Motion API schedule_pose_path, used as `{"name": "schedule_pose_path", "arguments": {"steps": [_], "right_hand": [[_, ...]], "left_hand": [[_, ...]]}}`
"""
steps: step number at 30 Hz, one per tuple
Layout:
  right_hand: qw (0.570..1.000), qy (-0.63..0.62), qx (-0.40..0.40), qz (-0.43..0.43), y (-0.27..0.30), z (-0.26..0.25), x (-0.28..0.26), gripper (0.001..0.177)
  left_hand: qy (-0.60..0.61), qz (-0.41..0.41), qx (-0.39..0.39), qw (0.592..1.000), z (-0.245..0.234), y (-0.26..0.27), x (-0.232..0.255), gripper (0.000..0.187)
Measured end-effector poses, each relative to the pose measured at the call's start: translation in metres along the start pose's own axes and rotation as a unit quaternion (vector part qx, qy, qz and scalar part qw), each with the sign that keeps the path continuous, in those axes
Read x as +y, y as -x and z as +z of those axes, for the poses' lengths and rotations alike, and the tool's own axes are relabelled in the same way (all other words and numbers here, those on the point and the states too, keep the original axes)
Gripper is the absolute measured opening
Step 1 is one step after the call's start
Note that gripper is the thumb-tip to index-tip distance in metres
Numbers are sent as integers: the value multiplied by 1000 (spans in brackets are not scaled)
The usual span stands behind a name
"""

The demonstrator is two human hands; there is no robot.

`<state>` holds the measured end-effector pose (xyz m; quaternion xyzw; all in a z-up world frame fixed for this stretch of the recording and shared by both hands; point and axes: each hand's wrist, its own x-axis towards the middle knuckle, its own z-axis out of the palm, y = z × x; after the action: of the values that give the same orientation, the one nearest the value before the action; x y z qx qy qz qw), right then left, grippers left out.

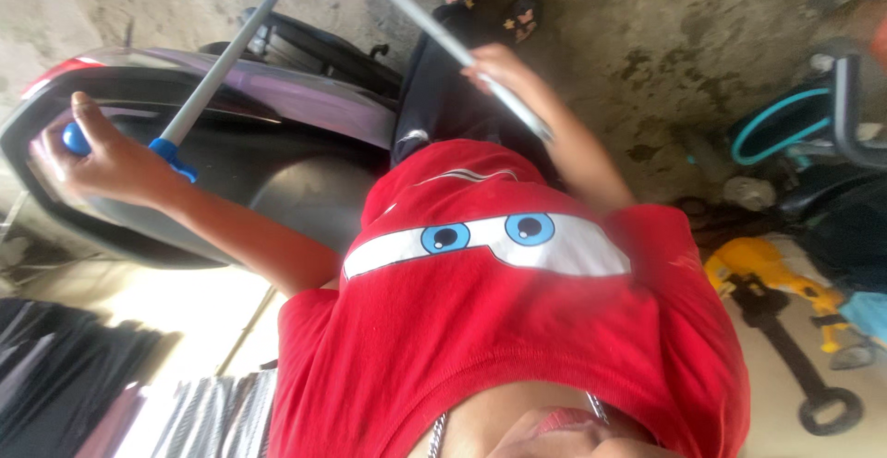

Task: The person sweeps debris on a concrete floor using a broom and dustpan. They gather small pieces of trash and sweep them into the dustpan while moving around a parked white car and a scooter.

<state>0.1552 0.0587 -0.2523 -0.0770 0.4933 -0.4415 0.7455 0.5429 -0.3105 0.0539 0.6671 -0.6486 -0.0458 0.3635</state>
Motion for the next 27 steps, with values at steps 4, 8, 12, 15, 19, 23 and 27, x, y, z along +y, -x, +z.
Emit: {"name": "schedule_pose_path", "arguments": {"steps": [4,8,12,15,19,23,27], "right_hand": [[978,-38,154,137,110,-81,2,18],[939,163,272,131,163,-86,4,27],[926,242,274,99,174,-32,-21,58],[951,241,191,33,123,-22,-36,53],[971,219,92,33,-15,-10,-56,40],[981,180,71,33,-134,13,-95,37],[995,-4,93,-36,-99,-30,-127,17]], "left_hand": [[-23,-115,-25,993,-2,13,7,25],[-5,-40,-30,999,5,28,17,26],[13,-59,-22,998,5,34,25,24],[1,-44,-34,998,7,27,23,25],[2,-26,-43,999,24,8,23,26],[-21,16,-87,996,63,-38,15,27],[-63,81,-161,982,131,-100,-1,28]]}}
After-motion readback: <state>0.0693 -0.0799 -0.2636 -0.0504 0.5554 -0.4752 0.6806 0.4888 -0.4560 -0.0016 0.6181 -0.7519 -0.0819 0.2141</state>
